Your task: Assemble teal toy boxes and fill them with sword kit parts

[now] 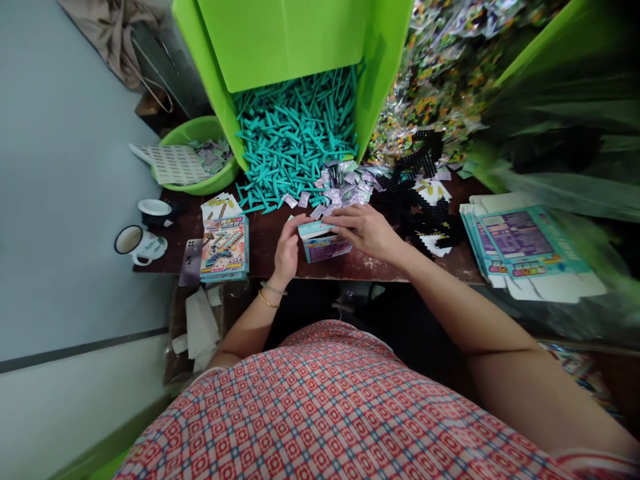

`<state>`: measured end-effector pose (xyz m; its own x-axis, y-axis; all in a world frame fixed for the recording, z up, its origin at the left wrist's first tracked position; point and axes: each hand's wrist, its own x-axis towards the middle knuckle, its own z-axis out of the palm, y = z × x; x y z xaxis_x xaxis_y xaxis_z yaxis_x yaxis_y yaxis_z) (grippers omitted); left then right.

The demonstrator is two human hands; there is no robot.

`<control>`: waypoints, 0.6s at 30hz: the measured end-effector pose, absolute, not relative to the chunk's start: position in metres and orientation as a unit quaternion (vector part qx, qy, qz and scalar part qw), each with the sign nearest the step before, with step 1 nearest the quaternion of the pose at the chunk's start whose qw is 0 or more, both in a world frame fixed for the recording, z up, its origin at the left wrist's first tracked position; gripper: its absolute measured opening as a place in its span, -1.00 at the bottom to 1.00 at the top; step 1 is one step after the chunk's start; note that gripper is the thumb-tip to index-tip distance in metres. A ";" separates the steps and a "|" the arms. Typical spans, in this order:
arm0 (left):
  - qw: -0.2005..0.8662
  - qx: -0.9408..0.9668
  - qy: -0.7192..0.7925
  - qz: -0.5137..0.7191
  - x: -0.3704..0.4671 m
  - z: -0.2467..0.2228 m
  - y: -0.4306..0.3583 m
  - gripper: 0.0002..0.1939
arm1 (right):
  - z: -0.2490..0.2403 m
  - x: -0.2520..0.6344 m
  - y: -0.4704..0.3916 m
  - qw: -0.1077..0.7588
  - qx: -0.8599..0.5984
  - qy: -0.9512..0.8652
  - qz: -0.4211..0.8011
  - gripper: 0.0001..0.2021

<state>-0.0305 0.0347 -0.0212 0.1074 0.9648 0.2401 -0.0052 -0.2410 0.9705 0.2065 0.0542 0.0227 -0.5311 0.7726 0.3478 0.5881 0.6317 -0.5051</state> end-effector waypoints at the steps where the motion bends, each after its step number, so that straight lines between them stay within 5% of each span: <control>1: 0.399 0.618 0.422 0.530 -0.033 -0.024 0.031 -0.45 | 0.020 0.211 0.053 0.259 -0.380 -0.876 0.147 -0.57; 4: 0.264 0.711 0.440 0.481 -0.041 -0.034 0.024 -0.49 | 0.012 0.223 0.051 0.214 -0.336 -0.912 0.102 -0.51; 8: 0.210 0.747 0.427 0.464 -0.047 -0.039 0.026 -0.57 | 0.006 0.226 0.057 0.219 -0.329 -0.913 0.104 -0.55; 15: 0.238 0.723 0.447 0.470 -0.052 -0.044 0.025 -0.59 | -0.002 0.213 0.056 0.307 -0.349 -0.872 0.150 -0.61; 18: 0.299 0.667 0.469 0.496 -0.039 -0.057 0.016 -0.43 | 0.000 0.215 0.055 0.324 -0.345 -0.864 0.173 -0.61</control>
<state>-0.0393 0.0157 -0.0569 0.0679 0.9220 0.3811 0.3298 -0.3812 0.8637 0.2155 0.0551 0.0004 -0.5528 0.7074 0.4405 0.4833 0.7028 -0.5220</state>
